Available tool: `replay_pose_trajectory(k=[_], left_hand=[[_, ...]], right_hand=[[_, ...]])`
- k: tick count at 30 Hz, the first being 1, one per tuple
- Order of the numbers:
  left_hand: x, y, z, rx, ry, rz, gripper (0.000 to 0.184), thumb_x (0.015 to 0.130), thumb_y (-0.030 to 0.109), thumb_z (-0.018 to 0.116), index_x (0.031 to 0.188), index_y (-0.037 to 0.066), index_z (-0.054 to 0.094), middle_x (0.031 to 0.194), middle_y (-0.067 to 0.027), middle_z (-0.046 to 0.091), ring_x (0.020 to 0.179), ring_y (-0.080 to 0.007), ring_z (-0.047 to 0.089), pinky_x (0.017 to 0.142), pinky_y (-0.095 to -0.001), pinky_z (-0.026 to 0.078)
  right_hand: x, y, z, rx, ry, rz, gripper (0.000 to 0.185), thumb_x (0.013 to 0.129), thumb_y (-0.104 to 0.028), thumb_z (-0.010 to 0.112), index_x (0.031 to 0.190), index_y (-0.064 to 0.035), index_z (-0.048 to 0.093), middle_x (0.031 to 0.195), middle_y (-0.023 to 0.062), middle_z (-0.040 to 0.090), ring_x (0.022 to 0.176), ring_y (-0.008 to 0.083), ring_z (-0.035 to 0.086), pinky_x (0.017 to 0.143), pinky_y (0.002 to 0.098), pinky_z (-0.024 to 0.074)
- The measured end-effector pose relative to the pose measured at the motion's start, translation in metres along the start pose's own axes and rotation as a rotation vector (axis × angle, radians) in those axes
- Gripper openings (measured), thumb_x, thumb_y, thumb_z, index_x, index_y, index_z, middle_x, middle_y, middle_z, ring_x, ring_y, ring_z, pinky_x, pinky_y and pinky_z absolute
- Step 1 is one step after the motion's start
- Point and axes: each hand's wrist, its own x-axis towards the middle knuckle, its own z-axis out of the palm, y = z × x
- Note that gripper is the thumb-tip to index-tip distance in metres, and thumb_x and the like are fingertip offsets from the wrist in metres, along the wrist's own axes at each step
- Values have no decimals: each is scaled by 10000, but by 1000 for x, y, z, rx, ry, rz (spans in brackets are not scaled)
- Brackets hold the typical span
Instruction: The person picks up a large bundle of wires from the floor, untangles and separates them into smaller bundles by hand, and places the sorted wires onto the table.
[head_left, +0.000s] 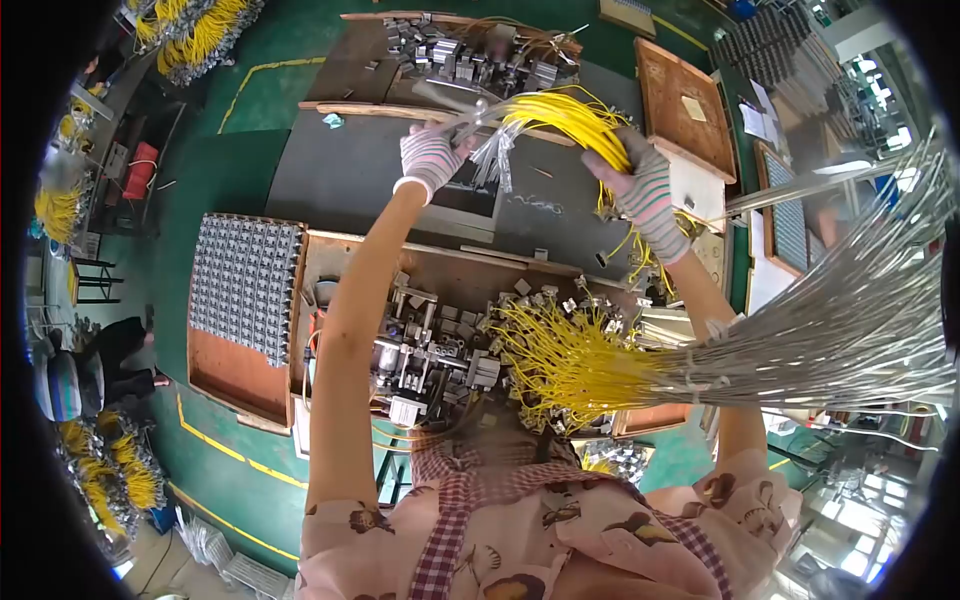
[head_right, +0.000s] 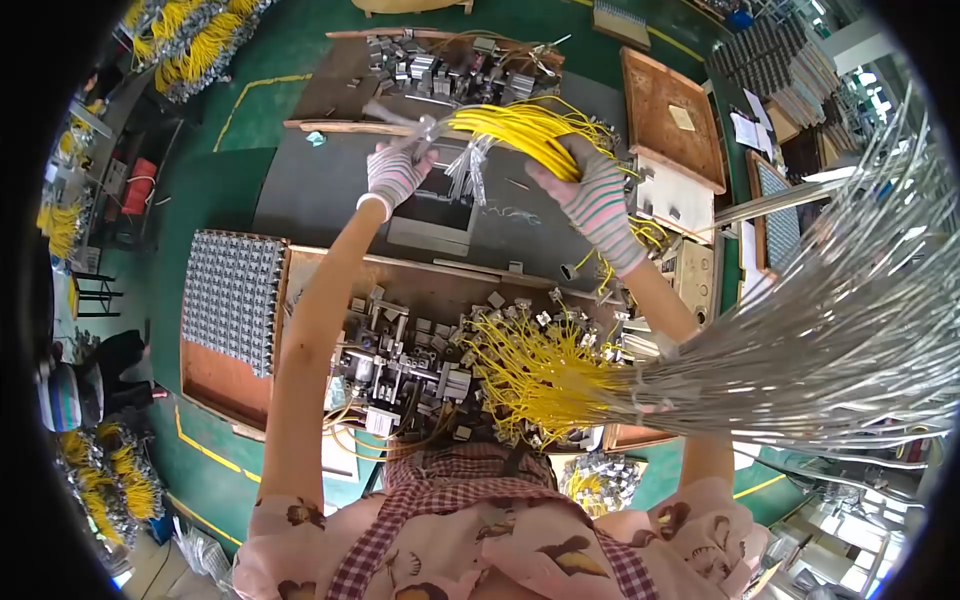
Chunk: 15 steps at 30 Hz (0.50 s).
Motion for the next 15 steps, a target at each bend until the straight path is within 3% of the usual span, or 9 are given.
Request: replay_pose_trajectory(k=[1,3,4,5,7,8,9,11,15], left_hand=[[17,-19,29,-171,-163,-53,351,808,295,644,1074,72,594,869,-94,602,811,-200,563,725,-353,481],[14,-16,62,-228,-85,53,490,758,380,668,1135,81,573,845,-120,610,811,-275,571,815,-381,465],[19,-21,67,-209,-414,-120,584,732,379,683,1221,108,516,1010,-144,595,933,-302,567,894,-382,446],[7,-24,74,-212,-428,-104,584,732,379,683,1221,108,516,1010,-144,595,933,-302,567,894,-382,446],[-23,-35,80,152,-300,-29,672,702,373,702,1278,134,451,1202,-163,499,1090,-323,512,953,-395,419],[-33,-33,76,121,-310,-138,702,692,365,710,1294,138,428,1262,-166,442,1134,-332,479,965,-402,410],[-43,-31,72,92,-321,-249,733,682,357,717,1310,141,406,1322,-169,385,1178,-340,446,977,-410,400],[-75,-16,60,36,-241,-144,711,684,348,720,1288,116,426,1284,-177,421,1163,-354,454,971,-410,402],[-121,-3,40,-361,-186,223,550,724,262,701,1195,56,506,1176,-182,508,1106,-351,481,927,-407,418]], right_hand=[[6,7,7,-1,1,2,414,752,-274,734,1045,-19,594,746,27,616,604,96,545,559,215,442],[11,2,2,-262,38,-171,435,747,-324,730,1062,-51,604,726,56,637,560,175,587,553,255,477],[15,0,3,-443,-85,32,565,729,-377,722,1177,-83,544,931,145,644,785,294,635,721,355,507],[18,13,4,-452,-71,47,565,729,-377,722,1177,-83,544,931,145,644,785,294,635,721,355,507],[24,45,-2,-1054,-348,-227,707,709,-397,723,1281,-95,440,1168,191,549,1050,364,542,914,417,423],[19,39,-9,-971,-428,-28,793,703,-397,719,1342,-107,349,1276,205,452,1182,394,419,1016,439,319],[9,51,-17,-846,-269,-107,721,721,-339,723,1317,-102,395,1218,186,499,1111,345,495,975,419,375],[-29,41,-56,-411,-167,-4,659,708,-203,752,1279,-91,443,1200,161,520,1059,285,533,945,358,406],[-129,15,-108,272,-58,248,380,824,-210,652,1155,-49,555,1110,78,579,925,169,573,867,301,441]])
